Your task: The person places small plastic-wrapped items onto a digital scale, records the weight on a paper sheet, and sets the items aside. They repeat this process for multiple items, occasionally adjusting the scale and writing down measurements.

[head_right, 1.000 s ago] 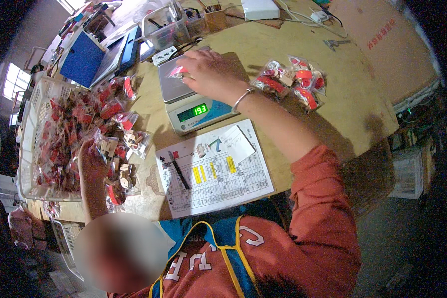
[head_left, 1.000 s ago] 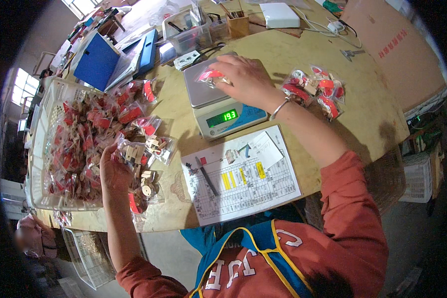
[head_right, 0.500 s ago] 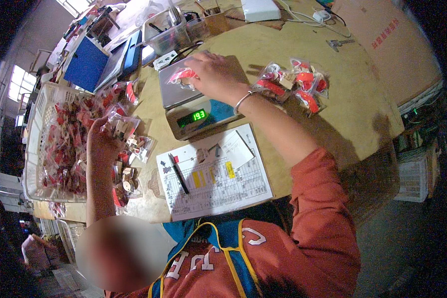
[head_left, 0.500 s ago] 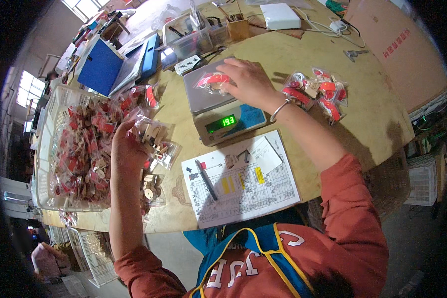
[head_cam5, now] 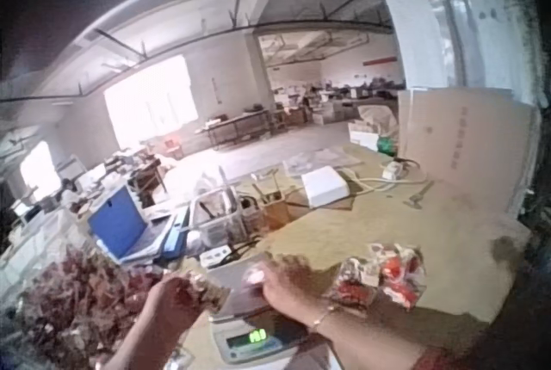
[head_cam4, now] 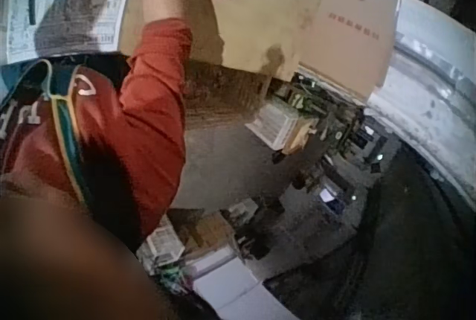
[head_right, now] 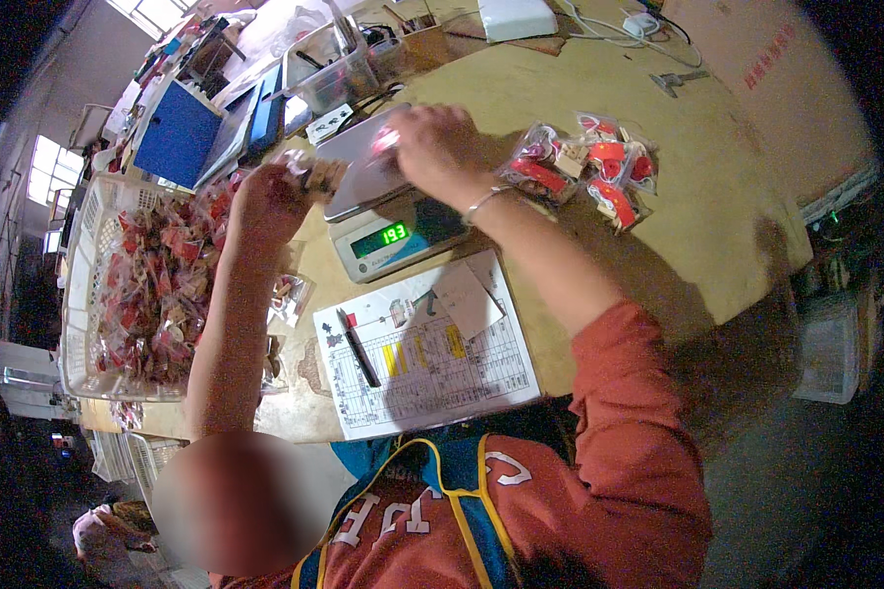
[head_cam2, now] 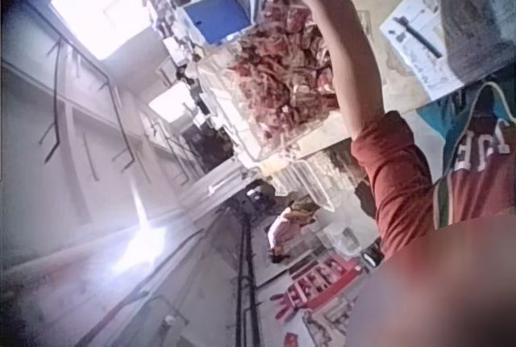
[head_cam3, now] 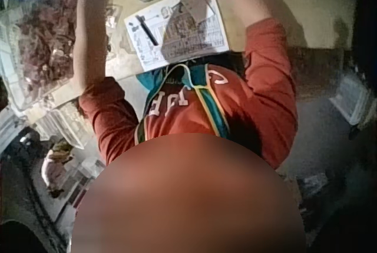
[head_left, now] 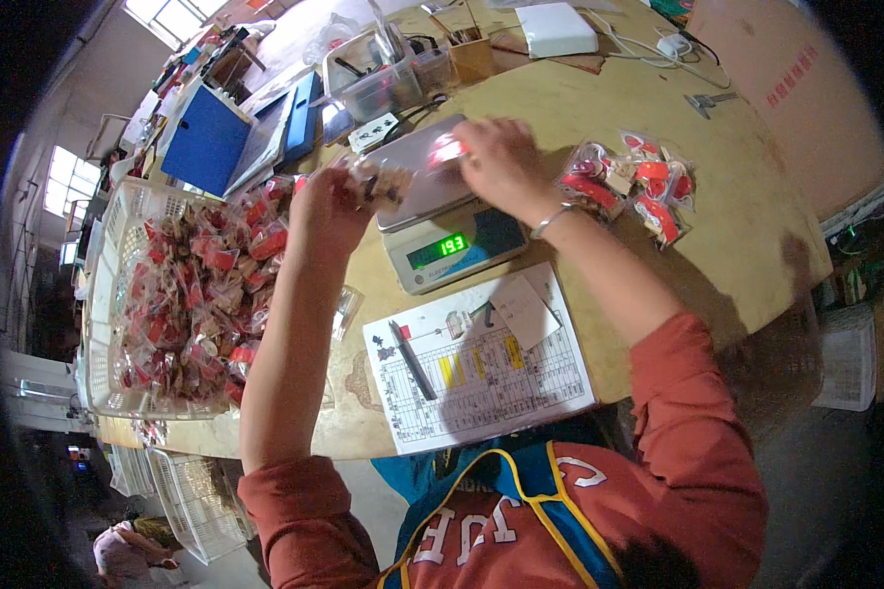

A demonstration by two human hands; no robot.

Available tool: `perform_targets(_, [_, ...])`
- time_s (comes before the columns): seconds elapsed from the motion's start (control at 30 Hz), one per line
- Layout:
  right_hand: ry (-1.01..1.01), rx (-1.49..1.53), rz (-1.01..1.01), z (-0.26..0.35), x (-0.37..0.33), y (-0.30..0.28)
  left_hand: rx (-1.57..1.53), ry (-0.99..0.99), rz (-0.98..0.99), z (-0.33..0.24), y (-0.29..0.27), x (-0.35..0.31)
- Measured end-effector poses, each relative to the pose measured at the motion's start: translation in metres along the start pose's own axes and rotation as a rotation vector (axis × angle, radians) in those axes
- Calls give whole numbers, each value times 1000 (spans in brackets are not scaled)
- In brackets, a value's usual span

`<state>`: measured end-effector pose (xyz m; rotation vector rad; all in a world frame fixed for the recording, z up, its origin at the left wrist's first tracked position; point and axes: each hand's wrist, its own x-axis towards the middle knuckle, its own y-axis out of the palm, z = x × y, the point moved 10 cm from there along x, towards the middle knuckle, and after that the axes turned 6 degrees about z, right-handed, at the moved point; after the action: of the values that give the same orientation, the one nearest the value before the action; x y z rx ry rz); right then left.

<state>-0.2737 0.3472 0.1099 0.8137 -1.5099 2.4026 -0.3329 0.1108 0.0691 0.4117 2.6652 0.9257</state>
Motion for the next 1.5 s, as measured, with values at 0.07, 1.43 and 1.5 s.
perform_targets(0.07, [34,49,-150,-24,-13,-33,-31,36,-114,17,-11,29])
perform_targets(1.43, [-57,471,-53,53,-19,-26,62,422,-595,81,-168,-331])
perform_targets(1.5, [-95,365,12,66,-10,4,91,409,-584,82,-167,-328])
